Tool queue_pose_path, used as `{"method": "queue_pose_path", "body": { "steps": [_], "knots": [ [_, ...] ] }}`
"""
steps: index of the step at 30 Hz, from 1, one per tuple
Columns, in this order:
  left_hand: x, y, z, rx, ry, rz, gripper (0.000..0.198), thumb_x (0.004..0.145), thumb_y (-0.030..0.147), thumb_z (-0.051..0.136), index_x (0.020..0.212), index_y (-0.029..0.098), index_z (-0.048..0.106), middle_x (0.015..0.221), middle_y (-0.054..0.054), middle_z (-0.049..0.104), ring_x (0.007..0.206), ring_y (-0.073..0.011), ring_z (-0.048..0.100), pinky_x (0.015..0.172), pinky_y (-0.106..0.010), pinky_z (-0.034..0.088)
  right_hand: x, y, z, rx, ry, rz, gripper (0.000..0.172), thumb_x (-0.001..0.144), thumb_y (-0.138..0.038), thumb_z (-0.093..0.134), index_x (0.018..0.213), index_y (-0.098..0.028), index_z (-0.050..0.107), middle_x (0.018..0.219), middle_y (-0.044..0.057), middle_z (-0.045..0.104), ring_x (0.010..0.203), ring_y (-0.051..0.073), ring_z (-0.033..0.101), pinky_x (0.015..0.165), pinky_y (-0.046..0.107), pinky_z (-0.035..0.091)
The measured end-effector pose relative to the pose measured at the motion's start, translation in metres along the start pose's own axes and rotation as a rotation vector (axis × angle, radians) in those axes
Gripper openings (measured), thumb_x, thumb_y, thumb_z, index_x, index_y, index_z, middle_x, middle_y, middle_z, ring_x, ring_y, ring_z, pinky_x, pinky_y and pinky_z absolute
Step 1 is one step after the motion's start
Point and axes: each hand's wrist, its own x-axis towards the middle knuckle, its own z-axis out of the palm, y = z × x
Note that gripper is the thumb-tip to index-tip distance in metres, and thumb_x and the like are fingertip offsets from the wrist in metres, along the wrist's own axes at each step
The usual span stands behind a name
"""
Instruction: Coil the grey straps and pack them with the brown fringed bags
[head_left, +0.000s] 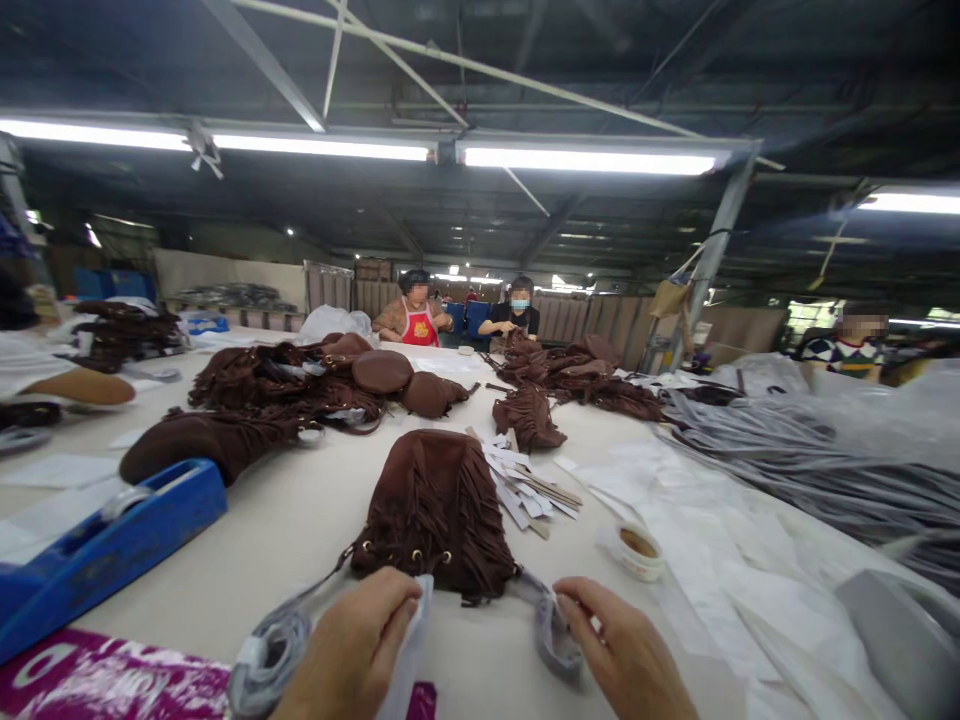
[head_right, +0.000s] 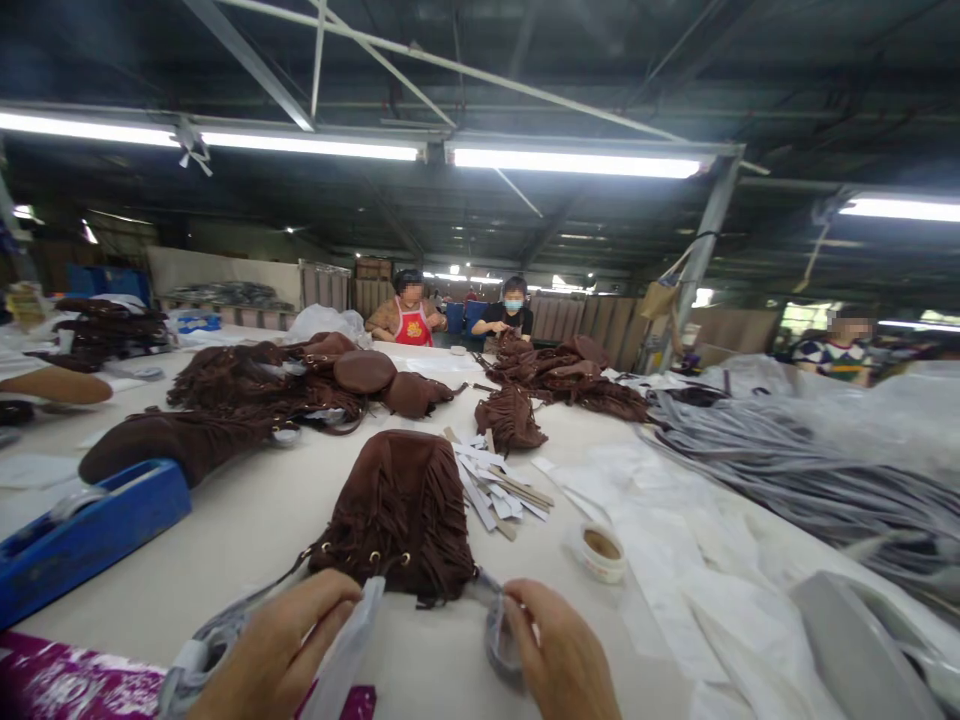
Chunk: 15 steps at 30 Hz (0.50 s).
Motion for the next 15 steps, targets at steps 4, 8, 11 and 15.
{"method": "queue_pose_path", "body": {
  "steps": [4, 8, 11, 15],
  "knots": [
    [0.047, 0.001, 0.008, 0.156, -0.036, 0.075, 0.032, 0.090, 0.020, 0.039, 0.103, 0.019, 0.067, 0.113, -0.010, 0.067, 0.108, -0.0248, 0.059, 0.097, -0.036, 0.043, -0.009, 0.040, 0.004, -0.145, -0.020, -0.139, 0.040, 0.085, -0.048, 0.053, 0.112, -0.024, 0.069, 0.124, 0.011, 0.064, 0.115, 0.028, 0.059, 0.098, 0.036, 0.048],
    [0.073, -0.038, 0.026, 0.250, -0.233, 0.072, 0.038, 0.083, 0.012, 0.045, 0.114, 0.011, 0.067, 0.136, -0.016, 0.054, 0.131, -0.0292, 0.043, 0.112, -0.045, 0.031, -0.013, 0.061, 0.023, -0.202, -0.207, -0.196, 0.049, 0.080, -0.036, 0.060, 0.128, -0.027, 0.060, 0.134, 0.009, 0.057, 0.122, 0.027, 0.055, 0.101, 0.034, 0.048],
    [0.070, -0.061, 0.025, 0.171, -0.246, 0.072, 0.043, 0.084, 0.007, 0.039, 0.115, 0.015, 0.068, 0.134, -0.012, 0.056, 0.127, -0.0236, 0.049, 0.110, -0.039, 0.036, -0.014, 0.072, 0.029, -0.174, -0.243, -0.205, 0.053, 0.080, -0.032, 0.059, 0.132, -0.027, 0.057, 0.134, 0.009, 0.057, 0.122, 0.027, 0.055, 0.101, 0.033, 0.048],
    [0.051, -0.067, -0.001, 0.091, -0.135, 0.080, 0.047, 0.081, 0.006, 0.037, 0.114, 0.019, 0.068, 0.130, -0.008, 0.060, 0.121, -0.0198, 0.053, 0.107, -0.034, 0.037, -0.018, 0.075, 0.031, -0.170, -0.105, -0.258, 0.048, 0.080, -0.032, 0.059, 0.127, -0.022, 0.062, 0.134, 0.012, 0.056, 0.121, 0.028, 0.056, 0.100, 0.035, 0.049]
  ]
}}
